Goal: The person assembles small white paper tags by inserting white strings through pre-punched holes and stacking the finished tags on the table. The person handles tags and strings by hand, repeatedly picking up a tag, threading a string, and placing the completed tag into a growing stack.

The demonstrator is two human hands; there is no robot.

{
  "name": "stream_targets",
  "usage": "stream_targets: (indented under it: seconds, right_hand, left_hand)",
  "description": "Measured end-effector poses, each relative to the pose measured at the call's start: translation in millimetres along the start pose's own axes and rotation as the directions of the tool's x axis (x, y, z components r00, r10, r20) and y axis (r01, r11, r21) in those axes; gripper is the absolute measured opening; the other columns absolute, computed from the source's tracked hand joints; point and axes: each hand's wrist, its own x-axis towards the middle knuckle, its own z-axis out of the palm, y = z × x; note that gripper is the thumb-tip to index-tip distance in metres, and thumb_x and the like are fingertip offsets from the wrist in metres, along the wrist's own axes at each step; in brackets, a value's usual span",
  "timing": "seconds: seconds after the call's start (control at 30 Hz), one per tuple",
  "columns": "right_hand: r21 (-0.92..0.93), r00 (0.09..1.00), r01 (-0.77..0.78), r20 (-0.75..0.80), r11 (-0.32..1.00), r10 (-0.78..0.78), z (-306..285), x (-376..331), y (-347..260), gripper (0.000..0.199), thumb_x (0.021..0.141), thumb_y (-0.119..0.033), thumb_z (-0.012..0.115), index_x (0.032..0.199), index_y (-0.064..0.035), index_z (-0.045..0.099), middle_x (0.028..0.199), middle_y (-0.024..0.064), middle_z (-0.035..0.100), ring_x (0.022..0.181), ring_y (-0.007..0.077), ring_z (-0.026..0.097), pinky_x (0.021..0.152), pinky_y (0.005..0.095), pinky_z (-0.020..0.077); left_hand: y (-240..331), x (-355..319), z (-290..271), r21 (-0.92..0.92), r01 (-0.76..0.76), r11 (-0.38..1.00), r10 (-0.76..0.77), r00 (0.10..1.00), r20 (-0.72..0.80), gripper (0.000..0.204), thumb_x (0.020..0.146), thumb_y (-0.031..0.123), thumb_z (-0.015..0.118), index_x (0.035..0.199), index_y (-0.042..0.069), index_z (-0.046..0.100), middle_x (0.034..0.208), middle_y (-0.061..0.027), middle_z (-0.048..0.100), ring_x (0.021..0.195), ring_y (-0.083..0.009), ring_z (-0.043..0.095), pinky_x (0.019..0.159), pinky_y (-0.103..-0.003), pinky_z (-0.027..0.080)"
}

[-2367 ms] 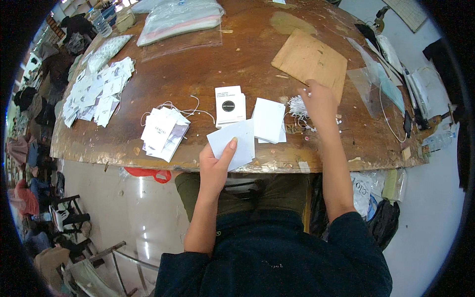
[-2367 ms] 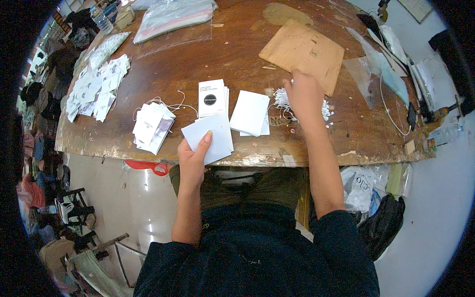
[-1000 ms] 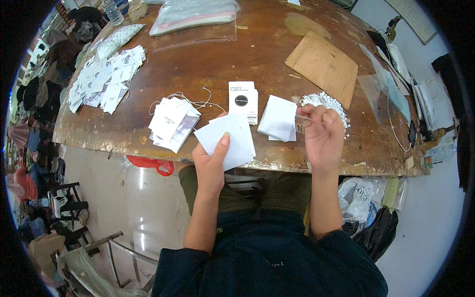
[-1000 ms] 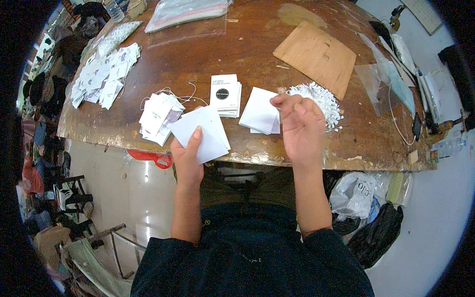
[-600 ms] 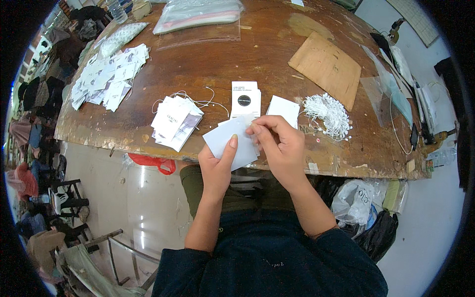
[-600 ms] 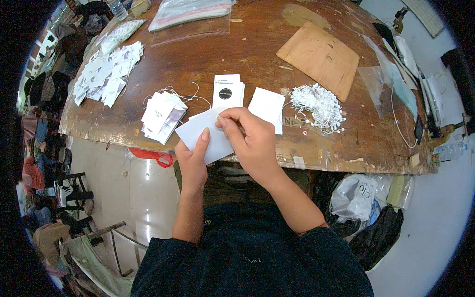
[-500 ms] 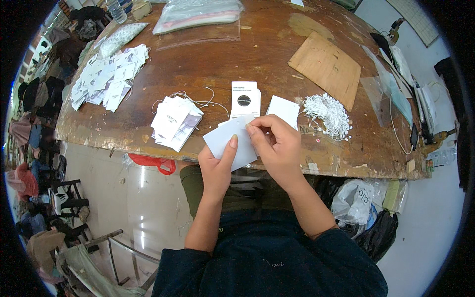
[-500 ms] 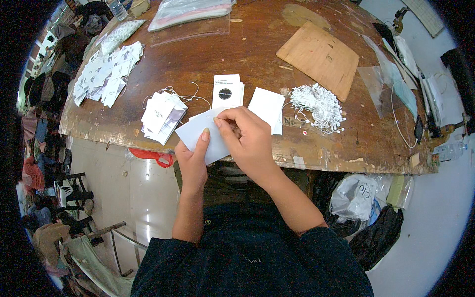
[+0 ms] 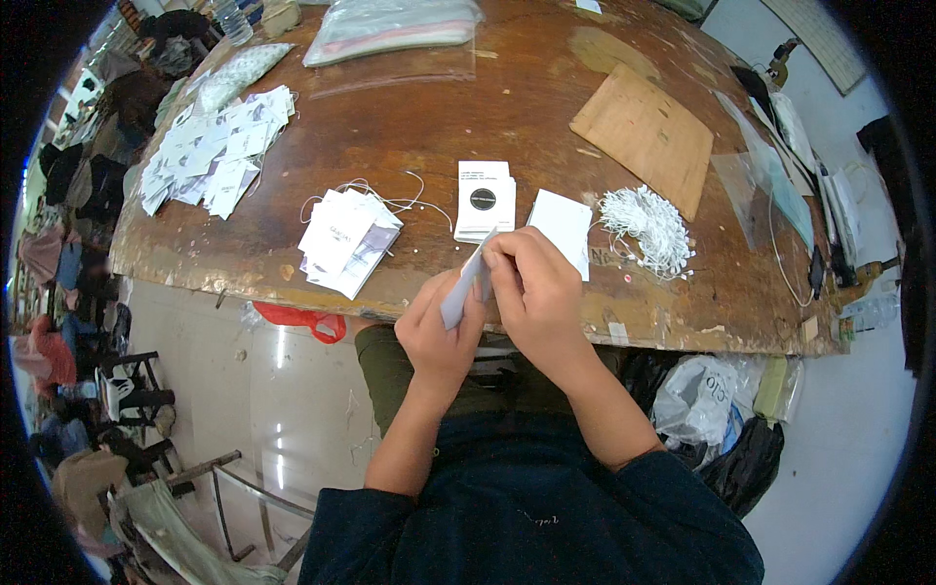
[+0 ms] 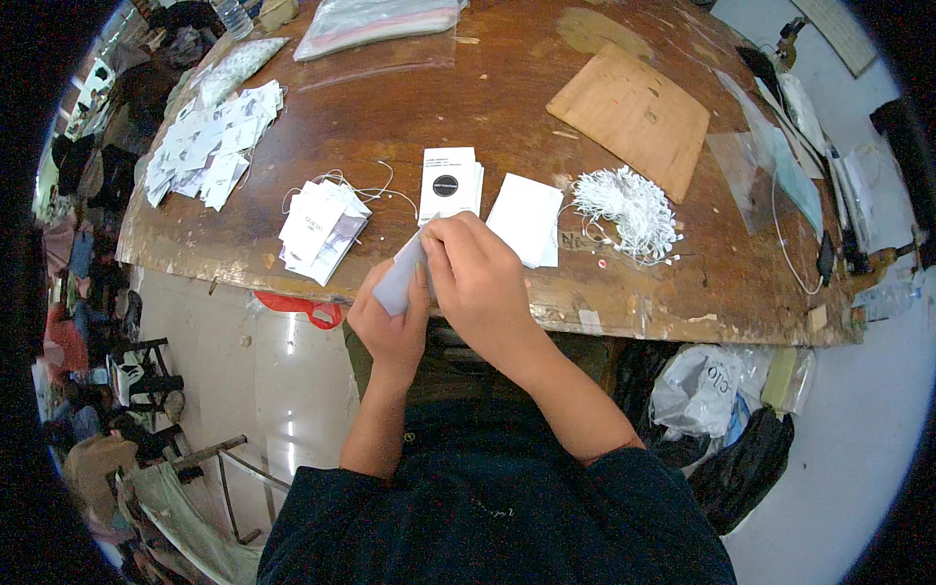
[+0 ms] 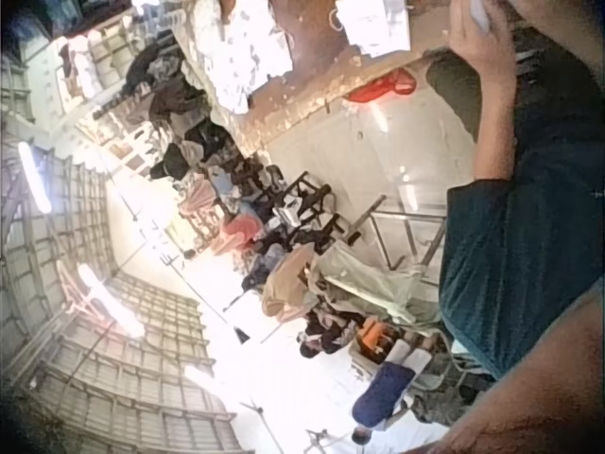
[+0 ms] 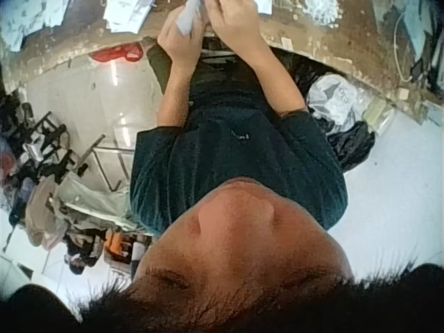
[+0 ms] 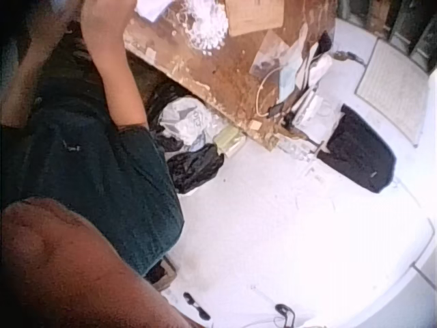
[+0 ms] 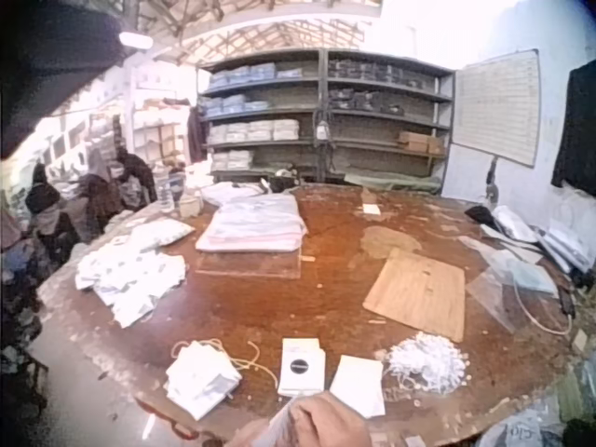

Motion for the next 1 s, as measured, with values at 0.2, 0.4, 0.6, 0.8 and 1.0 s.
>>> stream_targets:
  seconds: [0.2,0.4,0.6,0.8,1.0]
  right_hand:
    - [0.301,0.875,-0.477,0.249,0.826,0.414,-8,4,7,0.012,0.099,-0.007,0.06,0.1,0.0032,0.066,0.086,0.0021,0.066,0.072,0.0073,0.056,0.062,0.0249,0.0466]
    - [0.635,0.756,-0.642,0.435,0.429,0.489,-11,3,17,0.015,0.097,-0.013,0.066,0.094,0.002,0.067,0.084,0.0021,0.068,0.07,0.0061,0.056,0.065,0.0228,0.0455]
    - [0.2,0.911,-0.381,-0.089,0.903,0.404,-20,40,30,0.022,0.092,-0.016,0.071,0.077,-0.0002,0.067,0.072,0.0019,0.064,0.069,0.0072,0.054,0.06,0.0283,0.0442]
    - [-0.206,0.989,0.028,0.149,0.978,0.003,-28,76,73,0.042,0.09,-0.033,0.073,0.121,-0.0058,0.068,0.122,0.0105,0.066,0.118,0.0236,0.058,0.102,0.038,0.0419]
    - [-0.492,0.865,0.149,0.485,0.858,0.128,-10,69,92,0.075,0.076,-0.054,0.078,0.136,-0.013,0.061,0.151,0.0142,0.047,0.146,0.0359,0.034,0.118,0.0509,0.0225]
  left_hand:
    - [-13,6,-5,0.268,-0.408,0.873,0.416,0.909,0.027,0.024,0.079,0.005,0.073,0.103,0.01,0.075,0.1,-0.0056,0.073,0.08,-0.0215,0.066,0.065,-0.031,0.051]
    - [-12,7,-17,0.468,-0.475,0.745,0.459,0.874,0.157,0.025,0.076,0.015,0.076,0.1,0.021,0.078,0.106,0.0065,0.072,0.093,-0.0168,0.06,0.071,-0.031,0.043]
    - [-9,7,-28,0.504,-0.509,0.698,0.486,0.853,0.189,0.025,0.074,0.015,0.076,0.098,0.021,0.078,0.103,0.0061,0.072,0.09,-0.0179,0.059,0.072,-0.032,0.044]
    - [-34,46,-53,0.687,-0.166,0.707,0.087,0.985,0.148,0.031,0.082,0.019,0.076,0.111,0.008,0.073,0.117,-0.0085,0.067,0.105,-0.031,0.06,0.088,-0.045,0.047]
    - [-26,37,-43,0.535,-0.14,0.833,0.036,0.979,0.2,0.037,0.084,0.028,0.077,0.116,0.01,0.07,0.13,-0.0112,0.06,0.128,-0.0349,0.05,0.104,-0.049,0.039]
